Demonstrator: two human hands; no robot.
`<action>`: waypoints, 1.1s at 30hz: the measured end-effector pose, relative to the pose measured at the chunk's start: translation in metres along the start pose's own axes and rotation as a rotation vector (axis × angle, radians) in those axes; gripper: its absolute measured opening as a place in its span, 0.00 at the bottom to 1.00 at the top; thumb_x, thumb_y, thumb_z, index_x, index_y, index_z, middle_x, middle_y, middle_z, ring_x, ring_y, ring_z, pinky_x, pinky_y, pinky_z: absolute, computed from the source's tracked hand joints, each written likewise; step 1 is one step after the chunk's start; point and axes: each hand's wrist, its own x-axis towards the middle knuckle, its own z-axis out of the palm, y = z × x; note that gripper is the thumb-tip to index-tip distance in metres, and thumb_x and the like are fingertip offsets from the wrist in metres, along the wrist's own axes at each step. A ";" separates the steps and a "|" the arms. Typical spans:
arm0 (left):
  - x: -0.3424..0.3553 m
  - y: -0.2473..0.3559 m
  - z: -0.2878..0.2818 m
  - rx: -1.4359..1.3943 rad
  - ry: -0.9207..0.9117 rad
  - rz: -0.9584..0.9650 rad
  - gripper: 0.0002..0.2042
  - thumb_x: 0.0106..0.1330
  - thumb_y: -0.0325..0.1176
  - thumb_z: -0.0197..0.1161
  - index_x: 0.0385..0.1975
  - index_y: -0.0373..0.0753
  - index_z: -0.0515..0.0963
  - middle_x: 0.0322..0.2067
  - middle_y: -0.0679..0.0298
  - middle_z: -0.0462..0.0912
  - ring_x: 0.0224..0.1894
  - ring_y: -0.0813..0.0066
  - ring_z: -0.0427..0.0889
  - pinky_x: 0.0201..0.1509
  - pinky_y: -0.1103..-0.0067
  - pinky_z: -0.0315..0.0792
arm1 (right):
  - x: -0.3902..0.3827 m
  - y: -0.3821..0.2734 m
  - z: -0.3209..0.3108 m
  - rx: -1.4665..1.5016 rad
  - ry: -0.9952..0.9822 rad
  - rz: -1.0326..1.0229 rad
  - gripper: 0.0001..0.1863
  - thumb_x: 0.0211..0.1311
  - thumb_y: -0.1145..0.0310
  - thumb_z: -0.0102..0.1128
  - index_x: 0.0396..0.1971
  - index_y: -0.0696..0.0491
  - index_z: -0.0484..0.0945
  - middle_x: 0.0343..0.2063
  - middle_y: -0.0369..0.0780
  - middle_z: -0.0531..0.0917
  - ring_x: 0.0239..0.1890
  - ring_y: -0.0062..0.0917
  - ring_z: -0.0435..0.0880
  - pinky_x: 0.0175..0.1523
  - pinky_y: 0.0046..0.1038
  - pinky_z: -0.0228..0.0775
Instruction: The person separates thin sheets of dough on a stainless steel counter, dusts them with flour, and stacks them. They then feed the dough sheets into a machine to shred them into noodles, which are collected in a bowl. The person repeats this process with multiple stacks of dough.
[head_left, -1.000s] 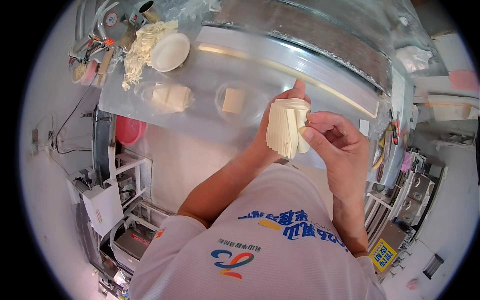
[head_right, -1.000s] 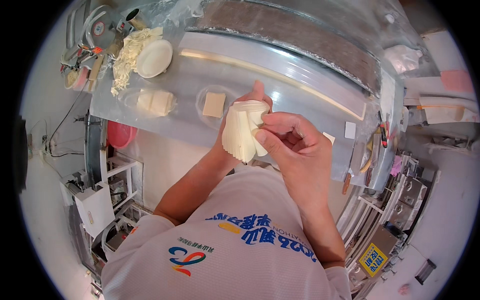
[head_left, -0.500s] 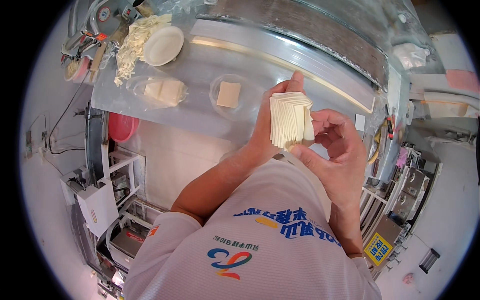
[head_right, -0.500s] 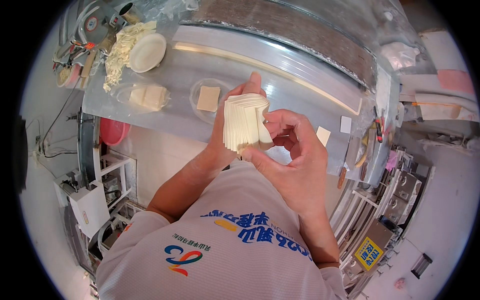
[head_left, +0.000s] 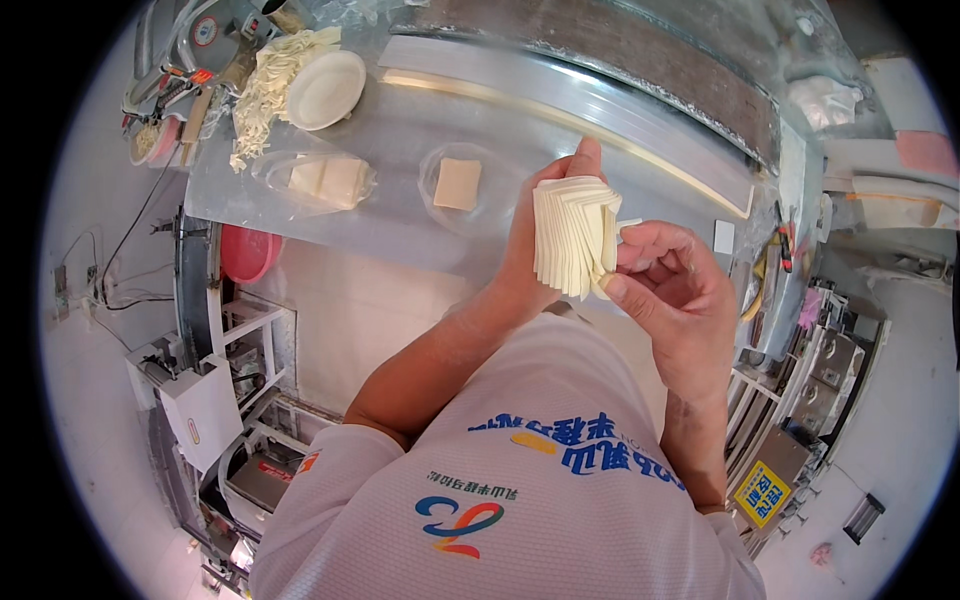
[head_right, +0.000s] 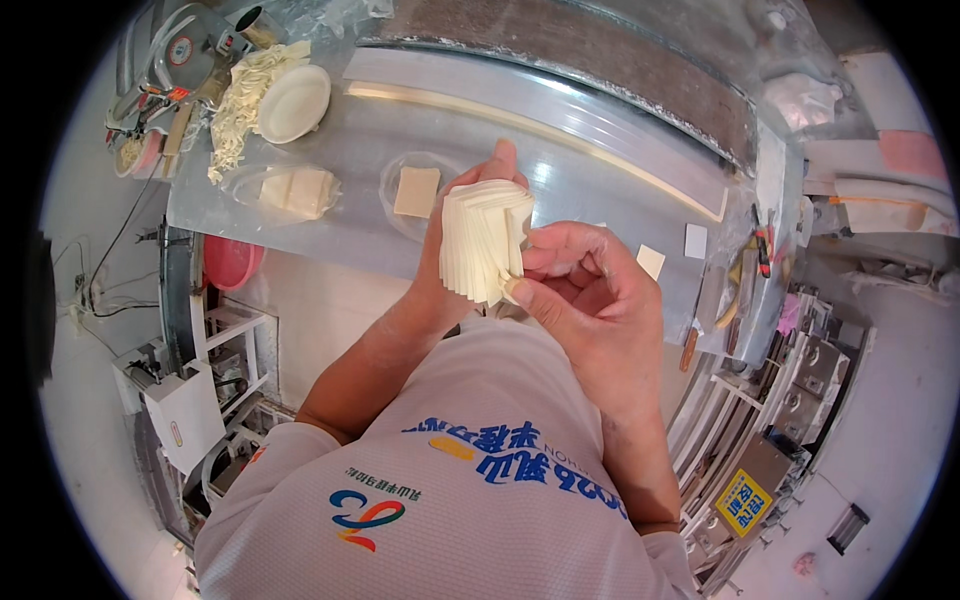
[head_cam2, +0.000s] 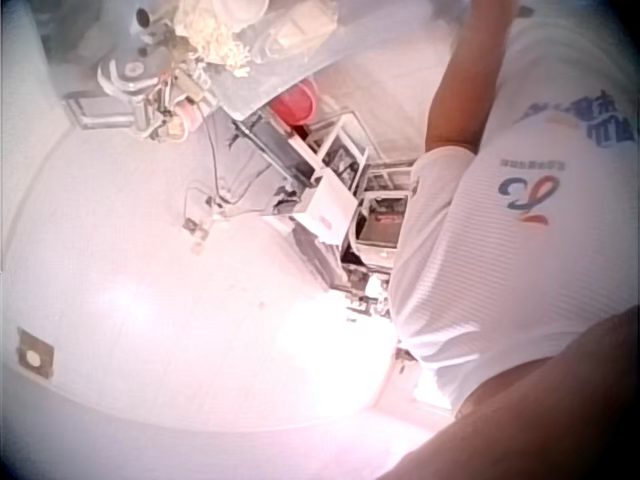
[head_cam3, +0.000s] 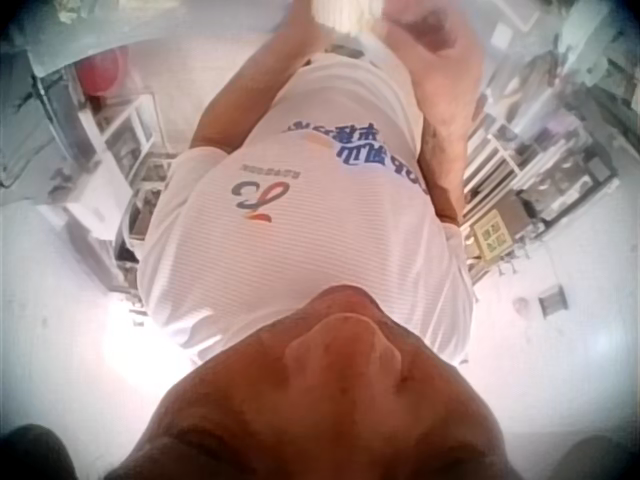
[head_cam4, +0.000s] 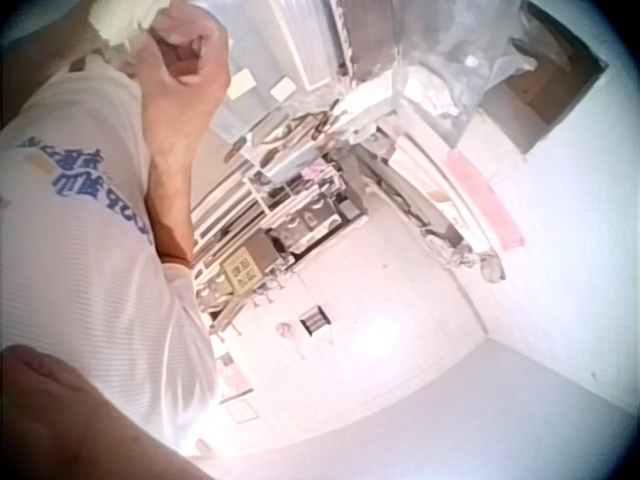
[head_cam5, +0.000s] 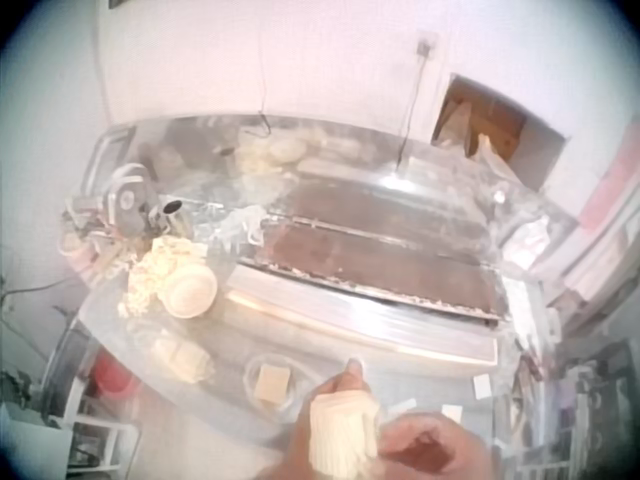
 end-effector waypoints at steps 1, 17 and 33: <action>0.000 -0.003 -0.001 0.006 -0.016 0.016 0.21 0.85 0.50 0.53 0.62 0.42 0.81 0.35 0.68 0.78 0.34 0.81 0.75 0.39 0.79 0.73 | 0.000 0.000 -0.001 0.010 -0.003 0.006 0.21 0.63 0.87 0.71 0.56 0.61 0.80 0.45 0.40 0.85 0.49 0.22 0.86 0.60 0.27 0.82; -0.005 -0.015 0.001 -0.051 -0.078 0.096 0.20 0.84 0.47 0.57 0.68 0.44 0.77 0.41 0.69 0.78 0.39 0.82 0.76 0.44 0.79 0.74 | -0.002 0.001 -0.002 0.013 0.031 0.022 0.18 0.64 0.82 0.73 0.53 0.57 0.81 0.42 0.37 0.85 0.46 0.19 0.84 0.55 0.25 0.80; -0.002 0.005 0.006 -0.262 -0.024 -0.237 0.23 0.84 0.56 0.52 0.34 0.43 0.79 0.29 0.74 0.76 0.32 0.87 0.74 0.37 0.83 0.71 | 0.000 0.009 0.000 -0.142 0.090 -0.045 0.15 0.67 0.80 0.72 0.51 0.57 0.81 0.41 0.36 0.85 0.44 0.17 0.84 0.54 0.24 0.79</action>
